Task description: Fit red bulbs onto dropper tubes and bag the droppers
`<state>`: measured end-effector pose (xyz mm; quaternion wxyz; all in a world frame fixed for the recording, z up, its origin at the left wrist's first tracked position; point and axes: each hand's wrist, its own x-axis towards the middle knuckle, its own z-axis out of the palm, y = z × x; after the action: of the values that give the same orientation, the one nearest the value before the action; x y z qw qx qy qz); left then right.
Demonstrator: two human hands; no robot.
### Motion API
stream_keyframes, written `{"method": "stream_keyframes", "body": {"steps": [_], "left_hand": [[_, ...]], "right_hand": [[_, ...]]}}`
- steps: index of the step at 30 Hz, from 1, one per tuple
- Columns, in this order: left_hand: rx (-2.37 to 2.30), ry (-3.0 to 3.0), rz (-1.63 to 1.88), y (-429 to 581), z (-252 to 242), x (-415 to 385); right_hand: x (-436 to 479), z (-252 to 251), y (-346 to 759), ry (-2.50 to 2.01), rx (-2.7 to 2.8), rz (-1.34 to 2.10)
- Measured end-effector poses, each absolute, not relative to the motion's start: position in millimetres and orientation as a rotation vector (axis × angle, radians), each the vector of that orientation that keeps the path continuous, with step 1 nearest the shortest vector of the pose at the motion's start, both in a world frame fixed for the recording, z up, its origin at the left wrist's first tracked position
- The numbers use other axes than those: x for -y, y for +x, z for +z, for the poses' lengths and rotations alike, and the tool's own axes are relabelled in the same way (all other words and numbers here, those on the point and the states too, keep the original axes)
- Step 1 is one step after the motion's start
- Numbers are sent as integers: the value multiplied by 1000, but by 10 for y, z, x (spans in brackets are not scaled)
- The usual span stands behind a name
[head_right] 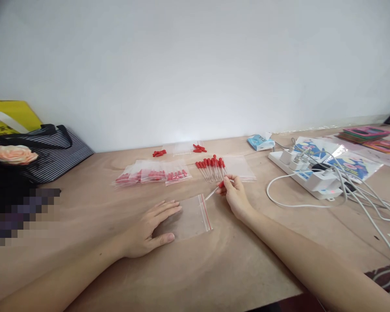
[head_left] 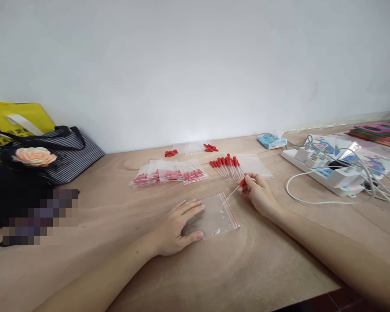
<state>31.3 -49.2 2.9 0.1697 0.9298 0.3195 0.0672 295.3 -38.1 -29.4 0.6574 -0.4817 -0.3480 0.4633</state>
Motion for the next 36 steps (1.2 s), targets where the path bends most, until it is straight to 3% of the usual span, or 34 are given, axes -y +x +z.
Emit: {"method": "stream_keyframes", "body": {"steps": [8, 18, 25, 32, 36], "left_hand": [[-926, 2625, 206, 328, 39, 507], [-910, 2621, 234, 326, 41, 509], [-914, 2625, 257, 336, 40, 517], [-927, 2605, 319, 335, 38, 521], [-899, 2647, 485, 270, 13, 540]], "right_hand": [[548, -195, 2844, -1018, 1109, 1403], [518, -215, 2938, -1032, 1696, 1162], [598, -214, 2790, -1104, 1969, 752], [423, -182, 2898, -1137, 1933, 793], [-73, -81, 3128, -1591, 1656, 433]]}}
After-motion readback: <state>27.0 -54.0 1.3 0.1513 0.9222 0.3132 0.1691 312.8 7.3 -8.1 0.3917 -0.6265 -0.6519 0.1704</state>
